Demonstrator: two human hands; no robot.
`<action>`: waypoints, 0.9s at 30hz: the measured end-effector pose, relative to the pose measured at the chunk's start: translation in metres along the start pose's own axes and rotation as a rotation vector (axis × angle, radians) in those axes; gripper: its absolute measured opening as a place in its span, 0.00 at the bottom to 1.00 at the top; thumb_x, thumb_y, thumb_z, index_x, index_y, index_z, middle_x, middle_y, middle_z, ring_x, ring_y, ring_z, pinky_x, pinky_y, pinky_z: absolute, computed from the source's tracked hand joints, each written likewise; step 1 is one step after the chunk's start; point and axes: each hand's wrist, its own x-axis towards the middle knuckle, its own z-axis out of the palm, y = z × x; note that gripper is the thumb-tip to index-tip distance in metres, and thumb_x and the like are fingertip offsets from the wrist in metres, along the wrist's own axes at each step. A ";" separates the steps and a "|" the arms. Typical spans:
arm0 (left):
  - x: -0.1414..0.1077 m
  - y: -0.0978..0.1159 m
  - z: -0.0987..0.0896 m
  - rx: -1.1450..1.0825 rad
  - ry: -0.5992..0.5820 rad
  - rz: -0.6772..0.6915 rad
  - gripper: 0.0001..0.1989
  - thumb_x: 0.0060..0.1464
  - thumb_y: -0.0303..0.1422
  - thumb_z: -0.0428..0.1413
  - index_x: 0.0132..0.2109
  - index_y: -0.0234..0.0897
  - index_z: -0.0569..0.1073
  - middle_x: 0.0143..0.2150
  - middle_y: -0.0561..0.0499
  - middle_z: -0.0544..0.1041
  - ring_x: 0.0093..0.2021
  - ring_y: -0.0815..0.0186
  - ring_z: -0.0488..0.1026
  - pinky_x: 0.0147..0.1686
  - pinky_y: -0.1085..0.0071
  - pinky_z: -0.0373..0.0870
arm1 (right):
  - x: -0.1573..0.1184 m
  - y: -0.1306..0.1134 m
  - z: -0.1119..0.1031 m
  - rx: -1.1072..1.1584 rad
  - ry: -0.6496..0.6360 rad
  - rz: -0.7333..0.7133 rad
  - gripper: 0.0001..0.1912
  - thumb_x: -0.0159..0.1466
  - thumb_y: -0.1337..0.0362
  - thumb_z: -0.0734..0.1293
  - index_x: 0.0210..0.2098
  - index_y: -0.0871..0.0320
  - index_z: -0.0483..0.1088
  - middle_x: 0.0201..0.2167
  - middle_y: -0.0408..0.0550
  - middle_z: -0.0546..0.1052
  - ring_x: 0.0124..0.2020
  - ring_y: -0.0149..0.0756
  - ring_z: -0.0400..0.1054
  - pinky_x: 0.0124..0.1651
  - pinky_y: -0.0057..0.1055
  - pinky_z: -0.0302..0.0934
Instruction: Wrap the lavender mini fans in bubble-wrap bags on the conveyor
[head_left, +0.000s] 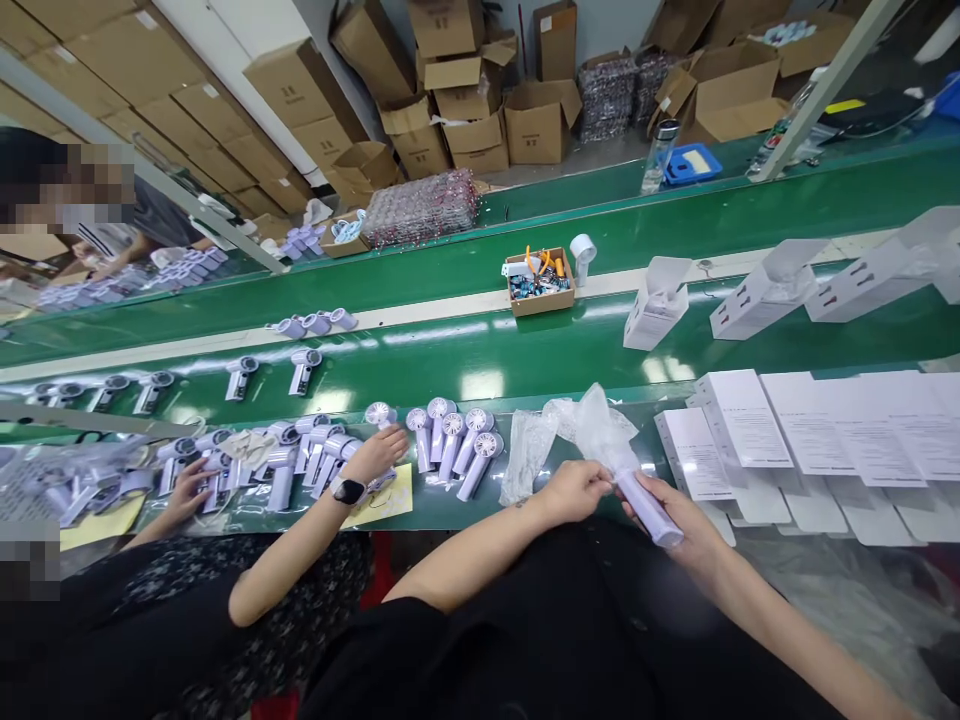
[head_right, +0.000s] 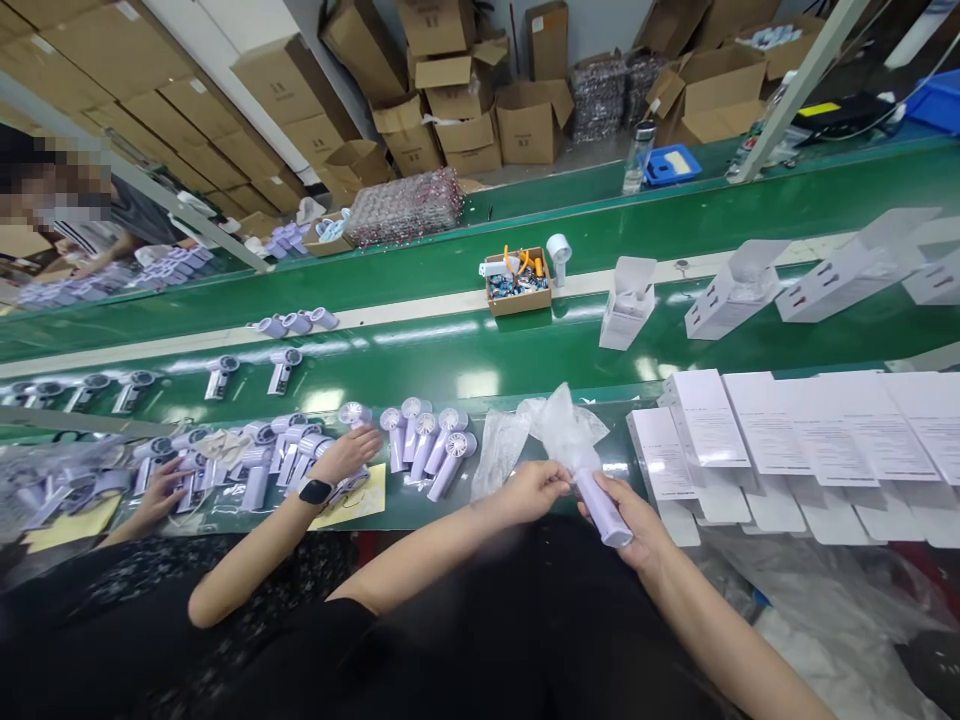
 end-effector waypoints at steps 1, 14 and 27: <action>0.002 0.003 0.001 -0.093 -0.009 -0.071 0.08 0.52 0.32 0.53 0.37 0.35 0.75 0.29 0.52 0.74 0.29 0.69 0.69 0.32 0.74 0.66 | 0.001 0.001 -0.002 0.012 -0.016 0.028 0.09 0.57 0.66 0.68 0.35 0.57 0.63 0.25 0.46 0.75 0.24 0.34 0.72 0.26 0.28 0.69; 0.003 0.024 -0.003 -0.541 -0.149 -0.268 0.10 0.48 0.34 0.57 0.37 0.32 0.73 0.18 0.59 0.65 0.14 0.77 0.59 0.15 0.80 0.54 | 0.001 0.006 -0.027 -0.114 -0.121 0.111 0.11 0.52 0.64 0.73 0.32 0.55 0.67 0.24 0.40 0.73 0.24 0.29 0.66 0.26 0.25 0.62; -0.018 0.036 -0.006 -0.192 -0.303 0.338 0.08 0.55 0.32 0.54 0.40 0.38 0.76 0.38 0.52 0.78 0.39 0.68 0.73 0.42 0.76 0.66 | -0.005 -0.018 -0.022 -0.316 -0.272 0.161 0.24 0.51 0.57 0.71 0.47 0.52 0.64 0.33 0.49 0.76 0.33 0.43 0.72 0.37 0.37 0.65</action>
